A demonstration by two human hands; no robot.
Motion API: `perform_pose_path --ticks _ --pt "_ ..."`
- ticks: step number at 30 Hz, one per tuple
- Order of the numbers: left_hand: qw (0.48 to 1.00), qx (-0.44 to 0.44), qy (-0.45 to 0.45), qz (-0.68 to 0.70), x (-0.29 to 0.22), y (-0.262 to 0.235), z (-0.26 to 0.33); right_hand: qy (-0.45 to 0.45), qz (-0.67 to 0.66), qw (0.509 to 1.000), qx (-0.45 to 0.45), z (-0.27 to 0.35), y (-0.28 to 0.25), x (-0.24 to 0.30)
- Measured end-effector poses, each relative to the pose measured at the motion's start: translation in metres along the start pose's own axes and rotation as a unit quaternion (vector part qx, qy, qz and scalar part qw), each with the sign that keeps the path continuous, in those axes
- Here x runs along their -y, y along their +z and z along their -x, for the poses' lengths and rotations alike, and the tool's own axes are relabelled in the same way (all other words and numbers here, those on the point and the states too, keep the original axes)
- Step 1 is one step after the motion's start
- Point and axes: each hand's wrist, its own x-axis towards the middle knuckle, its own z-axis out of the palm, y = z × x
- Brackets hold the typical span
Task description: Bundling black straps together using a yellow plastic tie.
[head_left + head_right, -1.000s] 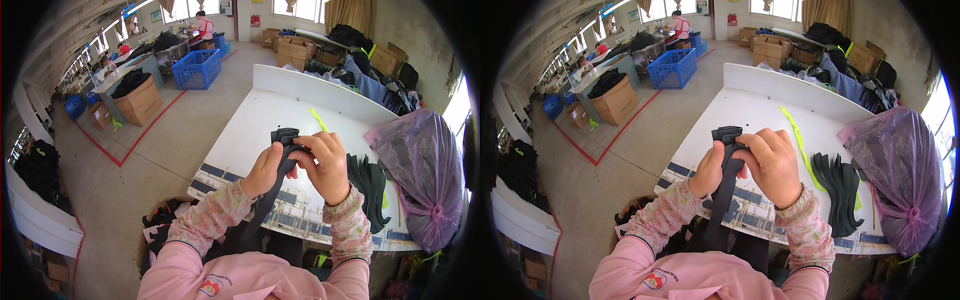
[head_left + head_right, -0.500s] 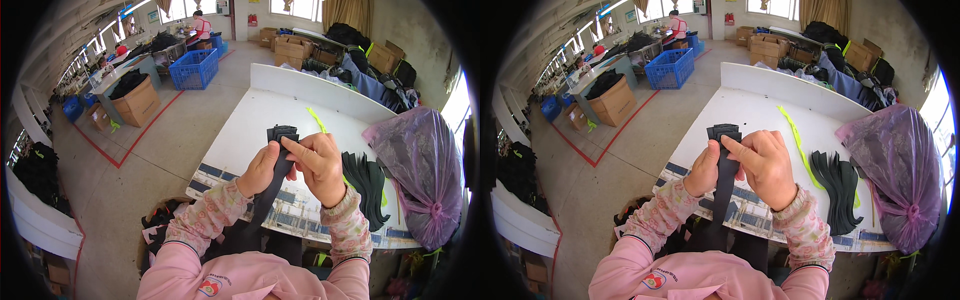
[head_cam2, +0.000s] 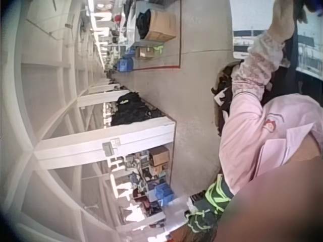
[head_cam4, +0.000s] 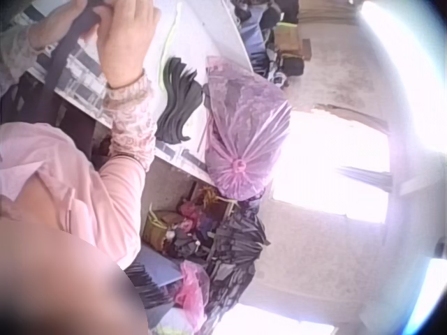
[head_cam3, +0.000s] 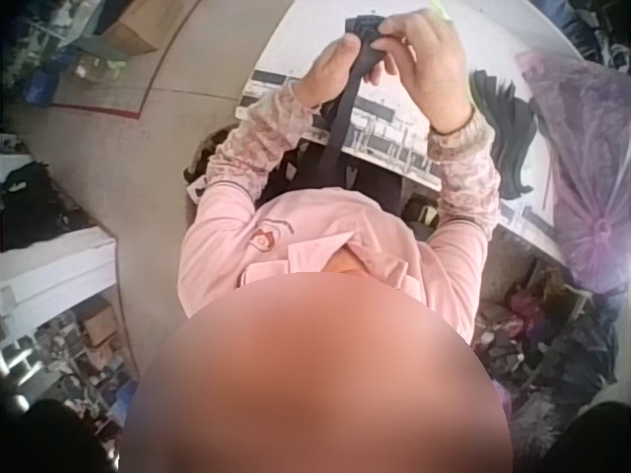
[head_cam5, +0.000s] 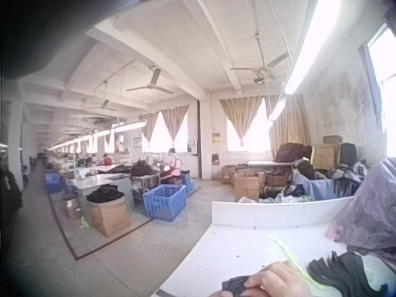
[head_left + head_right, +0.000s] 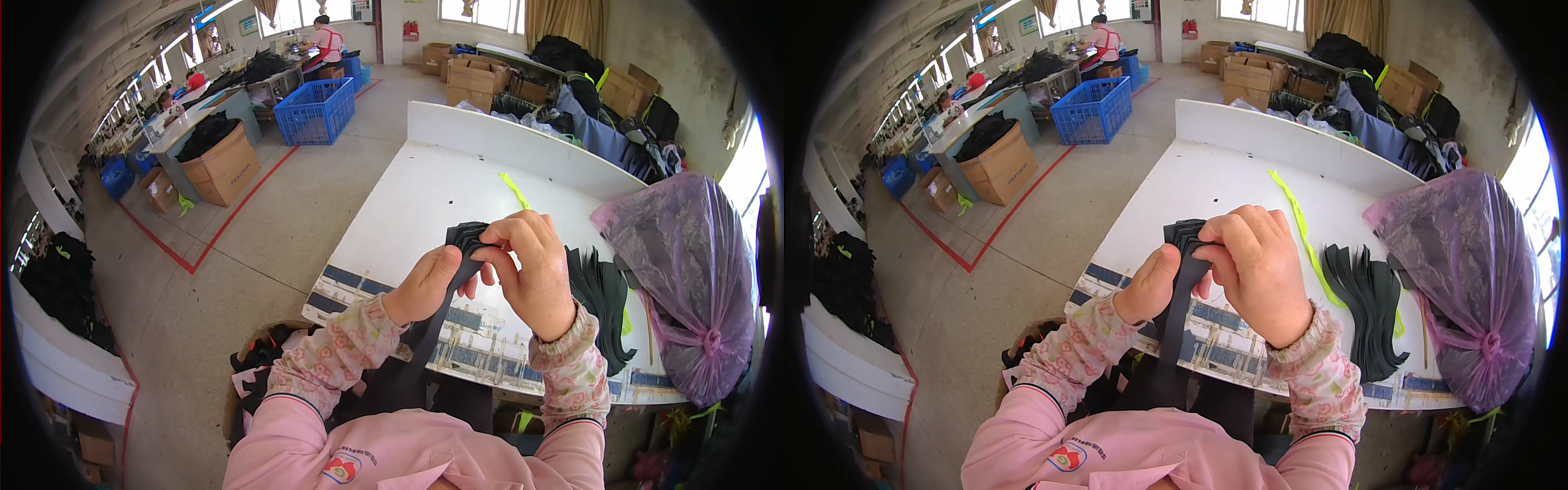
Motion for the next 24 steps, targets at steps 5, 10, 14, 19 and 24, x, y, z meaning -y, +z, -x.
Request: perform_pose_path --ticks 5,10,14,19,24 --pt "0.998 -0.010 -0.031 0.057 -0.003 0.000 0.005 -0.026 0.014 1.000 0.005 -0.002 -0.002 0.003" --pt "0.996 0.022 -0.060 0.059 -0.006 -0.003 0.009 -0.030 0.015 0.999 0.016 -0.002 -0.004 0.005" --pt "0.994 0.033 -0.058 0.089 -0.003 -0.004 0.010 -0.048 0.010 0.998 0.043 0.000 -0.005 0.005" --pt "0.994 0.030 -0.064 0.087 -0.008 0.001 0.009 -0.051 0.013 0.997 0.062 0.000 -0.009 0.006" --pt "0.996 0.031 -0.031 0.074 0.002 -0.007 0.011 -0.035 0.009 0.996 0.081 -0.003 -0.010 0.010"
